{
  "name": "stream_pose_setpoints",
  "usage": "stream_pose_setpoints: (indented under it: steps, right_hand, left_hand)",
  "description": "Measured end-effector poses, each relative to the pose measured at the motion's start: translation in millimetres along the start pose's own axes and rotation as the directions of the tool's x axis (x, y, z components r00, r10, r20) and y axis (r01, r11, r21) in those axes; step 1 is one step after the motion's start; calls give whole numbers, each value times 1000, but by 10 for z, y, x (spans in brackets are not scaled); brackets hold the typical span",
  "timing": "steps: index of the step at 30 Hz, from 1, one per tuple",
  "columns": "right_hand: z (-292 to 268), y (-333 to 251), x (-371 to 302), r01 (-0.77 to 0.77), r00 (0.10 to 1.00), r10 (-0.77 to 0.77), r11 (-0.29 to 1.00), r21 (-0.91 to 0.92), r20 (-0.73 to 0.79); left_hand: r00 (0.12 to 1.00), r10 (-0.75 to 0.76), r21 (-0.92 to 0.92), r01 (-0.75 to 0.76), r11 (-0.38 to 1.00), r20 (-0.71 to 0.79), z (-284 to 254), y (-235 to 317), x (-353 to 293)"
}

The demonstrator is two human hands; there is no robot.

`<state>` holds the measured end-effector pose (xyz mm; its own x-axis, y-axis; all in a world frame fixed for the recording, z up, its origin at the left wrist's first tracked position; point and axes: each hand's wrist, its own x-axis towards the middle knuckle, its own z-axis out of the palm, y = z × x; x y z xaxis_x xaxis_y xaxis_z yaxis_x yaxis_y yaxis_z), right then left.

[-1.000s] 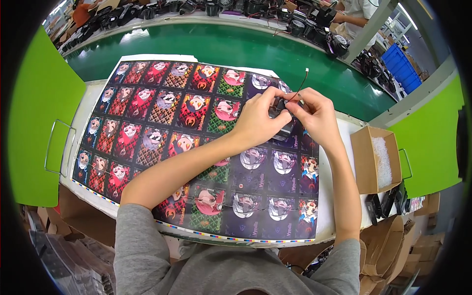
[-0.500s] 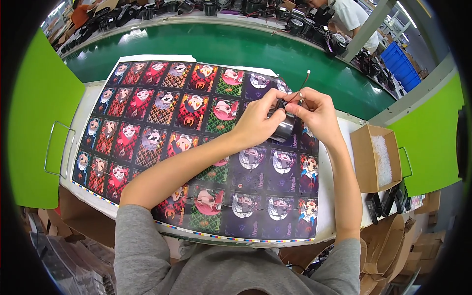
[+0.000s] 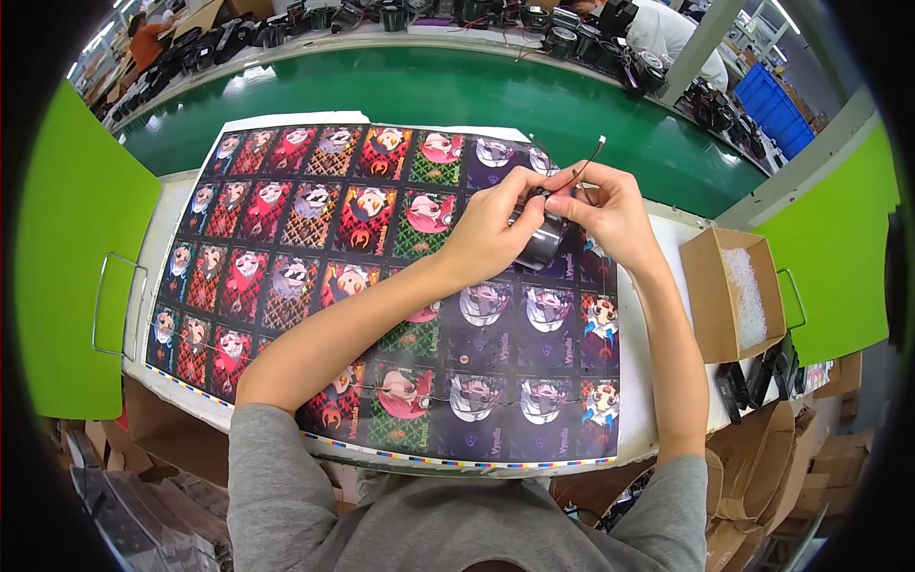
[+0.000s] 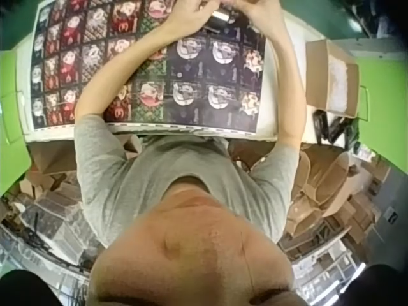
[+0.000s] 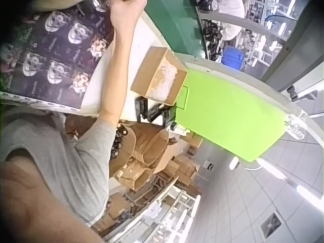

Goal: The person assembles electronic cooling fans by inserting wires into a plastic housing and securing components with small screws using a precision screwdriver.

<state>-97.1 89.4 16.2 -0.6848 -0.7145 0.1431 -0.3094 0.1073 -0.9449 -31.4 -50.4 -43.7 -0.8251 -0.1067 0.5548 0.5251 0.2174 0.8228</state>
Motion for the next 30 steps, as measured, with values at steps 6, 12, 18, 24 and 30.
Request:
stream_pose_setpoints:
  steps: [6, 12, 18, 24, 30]
  right_hand:
    - [53, -46, -9, -6, 1000, 6, 1000, 11, -22]
    - [11, 3, 1, 96, 988, -129, 946, -308, -89]
    - [117, -59, -32, 280, 941, -337, 772, -571, 5]
    - [127, -104, -62, 332, 924, -380, 739, -587, 44]
    - [201, -76, -79, 301, 915, -401, 744, -596, -39]
  left_hand:
    - [994, 93, 109, -87, 990, -59, -7, -50, -2]
    - [991, -52, 186, 74, 980, -122, -76, 2, 19]
    - [988, -56, 182, 82, 980, -146, -75, -1, 12]
    - [986, -20, 181, 50, 982, -166, -55, 27, 9]
    - [985, -12, 287, 63, 956, -173, -45, 68, -3]
